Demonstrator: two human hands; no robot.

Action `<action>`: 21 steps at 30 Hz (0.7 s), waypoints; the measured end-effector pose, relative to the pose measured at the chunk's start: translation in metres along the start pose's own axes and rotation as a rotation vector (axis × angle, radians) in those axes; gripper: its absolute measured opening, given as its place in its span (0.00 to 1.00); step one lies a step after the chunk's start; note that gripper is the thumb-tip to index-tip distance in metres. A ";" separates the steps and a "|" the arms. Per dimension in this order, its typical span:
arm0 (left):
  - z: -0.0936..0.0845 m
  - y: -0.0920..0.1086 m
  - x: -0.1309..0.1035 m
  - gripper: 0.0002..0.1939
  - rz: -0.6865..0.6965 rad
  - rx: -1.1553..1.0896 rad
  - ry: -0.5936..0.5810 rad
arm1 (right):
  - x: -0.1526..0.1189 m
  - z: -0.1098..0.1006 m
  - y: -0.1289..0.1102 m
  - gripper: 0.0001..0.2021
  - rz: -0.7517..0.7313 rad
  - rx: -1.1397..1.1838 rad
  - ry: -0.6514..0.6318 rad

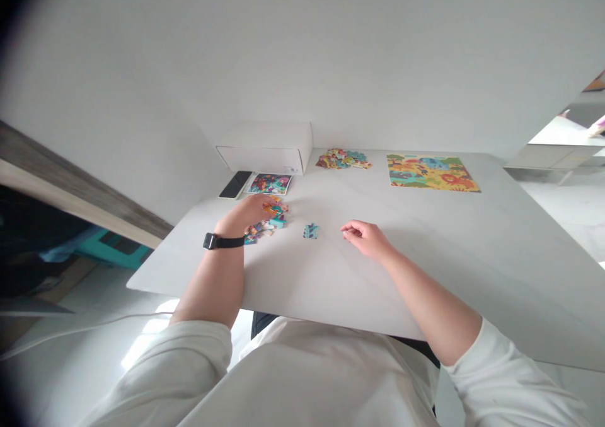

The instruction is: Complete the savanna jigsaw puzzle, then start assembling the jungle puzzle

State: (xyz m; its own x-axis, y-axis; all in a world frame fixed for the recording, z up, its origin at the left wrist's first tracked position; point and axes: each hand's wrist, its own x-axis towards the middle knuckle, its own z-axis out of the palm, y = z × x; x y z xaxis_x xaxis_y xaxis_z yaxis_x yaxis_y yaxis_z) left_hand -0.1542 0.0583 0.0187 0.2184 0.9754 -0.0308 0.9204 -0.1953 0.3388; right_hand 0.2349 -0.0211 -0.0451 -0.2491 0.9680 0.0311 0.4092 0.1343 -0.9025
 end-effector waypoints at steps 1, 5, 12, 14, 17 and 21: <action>-0.001 0.000 -0.002 0.22 -0.007 -0.006 0.010 | 0.000 0.000 0.000 0.13 0.001 -0.002 0.003; -0.009 -0.007 -0.005 0.22 -0.028 -0.039 0.034 | -0.001 0.000 -0.001 0.13 0.005 -0.012 0.002; -0.028 -0.022 -0.006 0.26 -0.062 -0.410 0.120 | 0.000 0.001 0.002 0.13 -0.001 -0.014 0.004; -0.030 -0.011 -0.008 0.30 -0.022 -0.712 0.107 | 0.001 0.001 0.002 0.13 -0.005 -0.022 0.005; -0.025 0.017 -0.008 0.30 0.046 -1.090 0.001 | 0.001 0.001 0.003 0.13 -0.009 -0.038 0.007; -0.002 0.057 -0.003 0.22 -0.018 -1.380 -0.238 | 0.001 0.001 0.003 0.15 -0.014 -0.007 0.015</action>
State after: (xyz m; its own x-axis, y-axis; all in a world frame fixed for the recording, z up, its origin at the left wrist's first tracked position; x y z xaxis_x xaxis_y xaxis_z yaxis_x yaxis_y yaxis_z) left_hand -0.1036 0.0442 0.0400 0.3872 0.9089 -0.1546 -0.1036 0.2095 0.9723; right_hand 0.2350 -0.0203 -0.0478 -0.2416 0.9691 0.0503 0.4117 0.1493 -0.8990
